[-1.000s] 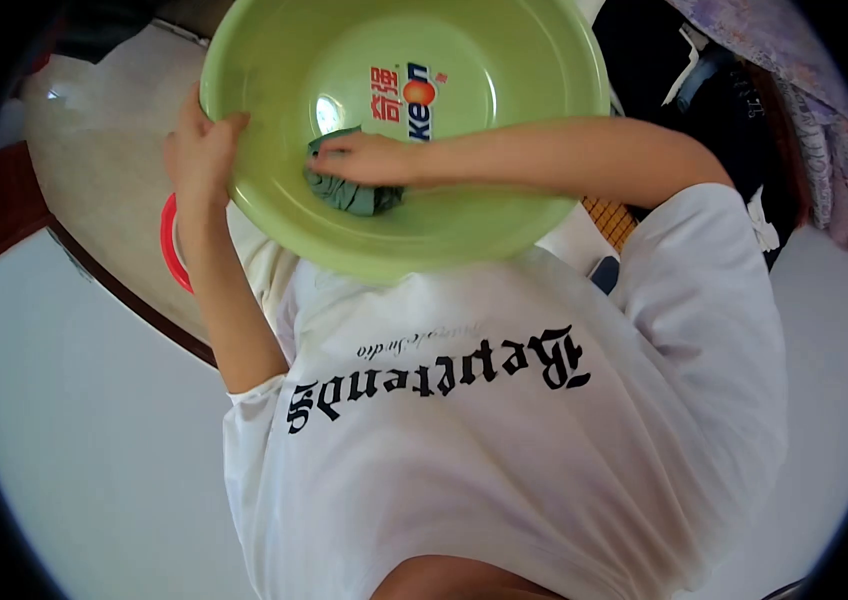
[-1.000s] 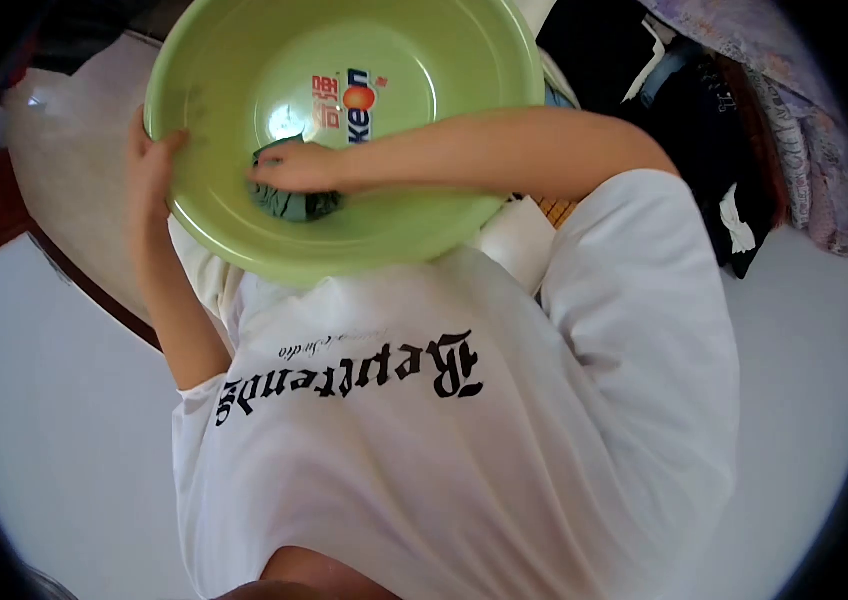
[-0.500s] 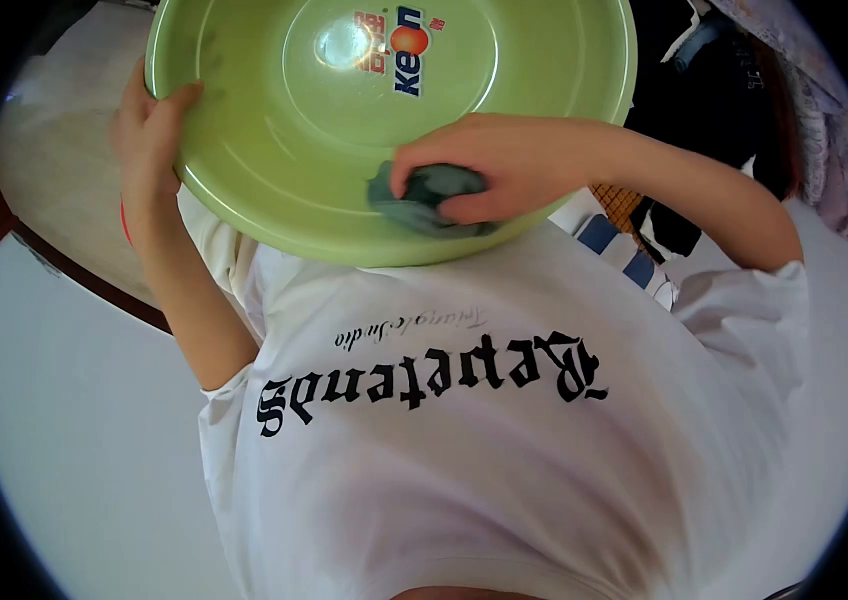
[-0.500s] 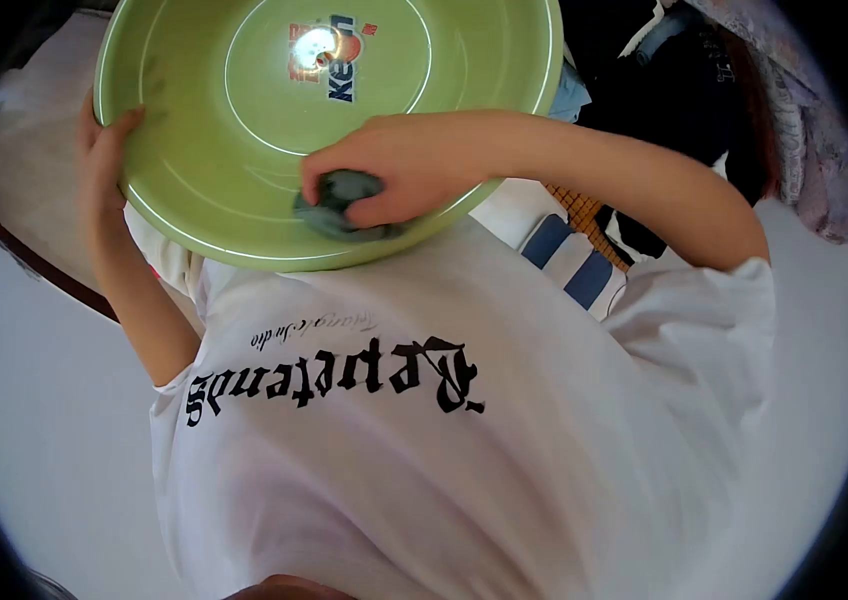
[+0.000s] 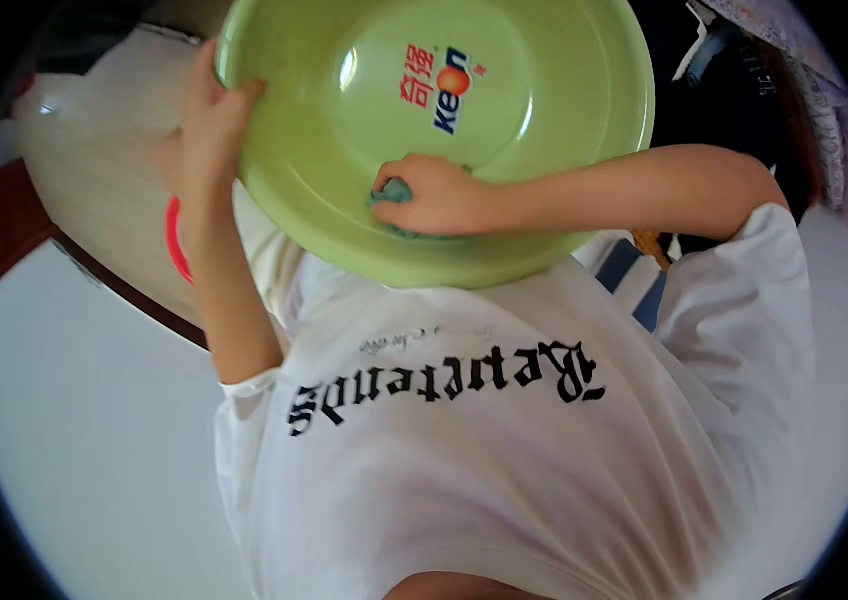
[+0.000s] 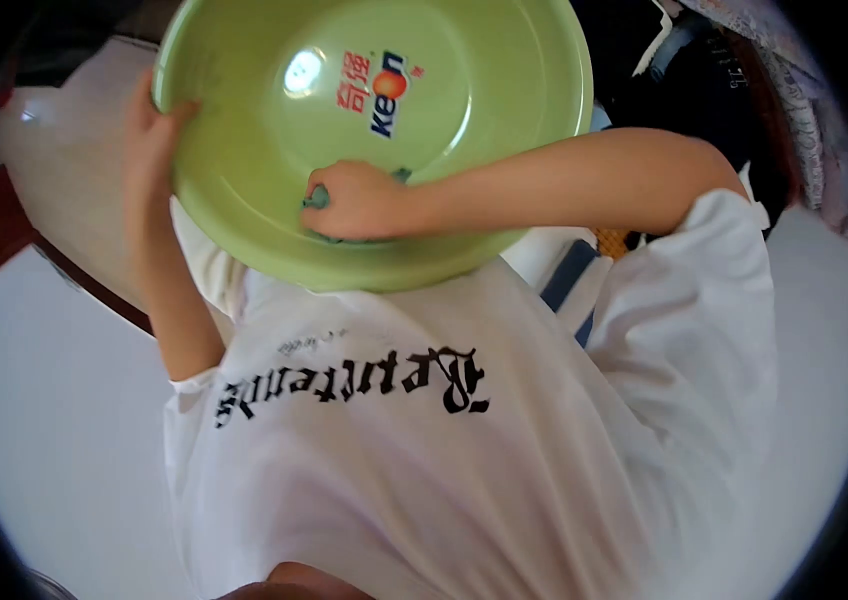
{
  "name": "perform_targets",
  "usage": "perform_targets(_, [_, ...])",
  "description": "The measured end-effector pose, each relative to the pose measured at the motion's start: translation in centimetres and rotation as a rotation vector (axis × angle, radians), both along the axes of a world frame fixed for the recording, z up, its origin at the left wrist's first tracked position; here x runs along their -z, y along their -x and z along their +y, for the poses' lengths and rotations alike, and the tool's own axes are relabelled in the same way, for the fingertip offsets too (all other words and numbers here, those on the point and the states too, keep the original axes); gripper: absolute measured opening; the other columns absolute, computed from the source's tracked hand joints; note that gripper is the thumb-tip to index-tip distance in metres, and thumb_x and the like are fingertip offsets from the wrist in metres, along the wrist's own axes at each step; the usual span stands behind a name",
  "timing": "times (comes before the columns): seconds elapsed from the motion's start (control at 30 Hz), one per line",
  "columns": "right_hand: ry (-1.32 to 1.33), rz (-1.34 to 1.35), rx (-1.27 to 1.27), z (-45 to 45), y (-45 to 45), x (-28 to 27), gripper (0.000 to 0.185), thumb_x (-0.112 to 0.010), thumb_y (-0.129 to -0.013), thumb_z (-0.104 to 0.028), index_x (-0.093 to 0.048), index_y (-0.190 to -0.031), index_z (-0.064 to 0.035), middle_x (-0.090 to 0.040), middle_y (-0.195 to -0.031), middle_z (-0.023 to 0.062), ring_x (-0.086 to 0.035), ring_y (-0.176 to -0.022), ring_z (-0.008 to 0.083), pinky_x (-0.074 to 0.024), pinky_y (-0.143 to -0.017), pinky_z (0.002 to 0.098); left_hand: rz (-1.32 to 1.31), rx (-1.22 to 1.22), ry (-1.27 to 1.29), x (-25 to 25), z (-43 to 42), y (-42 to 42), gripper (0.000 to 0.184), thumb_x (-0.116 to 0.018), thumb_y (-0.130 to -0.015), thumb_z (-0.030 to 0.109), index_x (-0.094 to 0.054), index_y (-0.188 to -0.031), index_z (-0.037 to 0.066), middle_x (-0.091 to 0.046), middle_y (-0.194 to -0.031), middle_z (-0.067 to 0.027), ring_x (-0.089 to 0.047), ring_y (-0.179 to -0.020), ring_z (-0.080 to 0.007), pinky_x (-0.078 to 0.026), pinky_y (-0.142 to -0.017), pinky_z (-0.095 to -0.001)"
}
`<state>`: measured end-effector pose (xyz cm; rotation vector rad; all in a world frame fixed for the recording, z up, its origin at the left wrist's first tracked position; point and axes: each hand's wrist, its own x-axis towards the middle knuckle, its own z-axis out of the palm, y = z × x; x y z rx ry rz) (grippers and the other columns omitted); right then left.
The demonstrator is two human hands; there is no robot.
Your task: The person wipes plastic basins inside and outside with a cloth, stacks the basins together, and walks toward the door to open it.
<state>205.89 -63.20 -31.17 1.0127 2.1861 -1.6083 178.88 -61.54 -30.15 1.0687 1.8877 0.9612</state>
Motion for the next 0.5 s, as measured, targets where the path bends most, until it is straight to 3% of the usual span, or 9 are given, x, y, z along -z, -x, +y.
perform_targets(0.03, [-0.001, 0.056, 0.183, -0.6, 1.2, 0.6, 0.043, -0.066, -0.09, -0.038, -0.068, -0.117, -0.0042, -0.067, -0.111, 0.023, -0.064, -0.109, 0.0392, -0.0495, -0.098, 0.0452, 0.038, 0.019, -0.038, -0.4, 0.1, -0.5, 0.059, -0.066, -0.085, 0.012, -0.054, -0.143, 0.011, -0.07, -0.112, -0.0098, -0.068, -0.096, -0.0213, -0.053, -0.085, -0.0313])
perform_targets(0.1, [-0.016, 0.122, 0.34, -0.6, 4.4, 1.6, 0.043, -0.066, -0.09, -0.037, -0.067, -0.118, -0.0037, -0.066, -0.113, 0.023, -0.063, -0.111, 0.0382, -0.0489, -0.099, 0.0447, -0.124, 0.027, -0.21, -0.4, 0.3, -1.0, 0.051, -0.062, -0.086, 0.003, -0.056, -0.136, 0.004, -0.068, -0.116, -0.0106, -0.066, -0.101, -0.0206, -0.053, -0.088, -0.0327])
perform_targets(0.13, [-0.012, 0.159, 0.474, -0.5, 5.8, 2.1, 0.044, -0.065, -0.09, -0.036, -0.066, -0.119, -0.0031, -0.066, -0.116, 0.023, -0.062, -0.114, 0.0373, -0.0482, -0.1, 0.0442, -0.092, 0.026, -0.157, -1.5, 0.5, -1.6, 0.043, -0.061, -0.088, 0.001, -0.057, -0.131, 0.0, -0.066, -0.117, -0.011, -0.064, -0.104, -0.02, -0.051, -0.089, -0.033])
perform_targets(0.27, [-0.001, 0.205, 0.675, 0.9, 10.3, 2.6, 0.05, -0.065, -0.09, -0.037, -0.06, -0.125, -0.0021, -0.062, -0.123, 0.022, -0.06, -0.118, 0.0366, -0.0469, -0.103, 0.0436, -0.064, -0.114, -0.007, -6.1, -0.4, -5.0, 0.034, -0.062, -0.099, 0.016, -0.057, -0.129, 0.001, -0.065, -0.119, -0.0119, -0.062, -0.105, -0.02, -0.05, -0.091, -0.0321])
perform_targets(0.4, [0.113, 0.229, 0.856, 4.5, 14.2, 2.0, 0.06, -0.065, -0.09, -0.04, -0.051, -0.134, -0.0019, -0.05, -0.134, 0.0238, -0.056, -0.123, 0.0397, -0.0452, -0.106, 0.0442, -0.041, -0.233, 0.024, -5.1, -0.6, -4.3, 0.04, -0.056, -0.107, 0.032, -0.056, -0.131, 0.0, -0.064, -0.119, -0.0124, -0.06, -0.105, -0.0193, -0.049, -0.089, -0.031])
perform_targets(0.5, [0.039, 0.189, 1.083, 8.5, 16.5, 2.4, 0.065, -0.063, -0.09, -0.04, -0.043, -0.137, -0.0001, -0.041, -0.143, 0.0263, -0.046, -0.13, 0.0493, -0.0425, -0.107, 0.0576, -0.026, -0.211, 0.001, -3.9, -1.2, -4.2, 0.049, -0.05, -0.11, 0.04, -0.053, -0.134, -0.001, -0.063, -0.12, -0.014, -0.059, -0.107, -0.0201, -0.049, -0.091, -0.032])
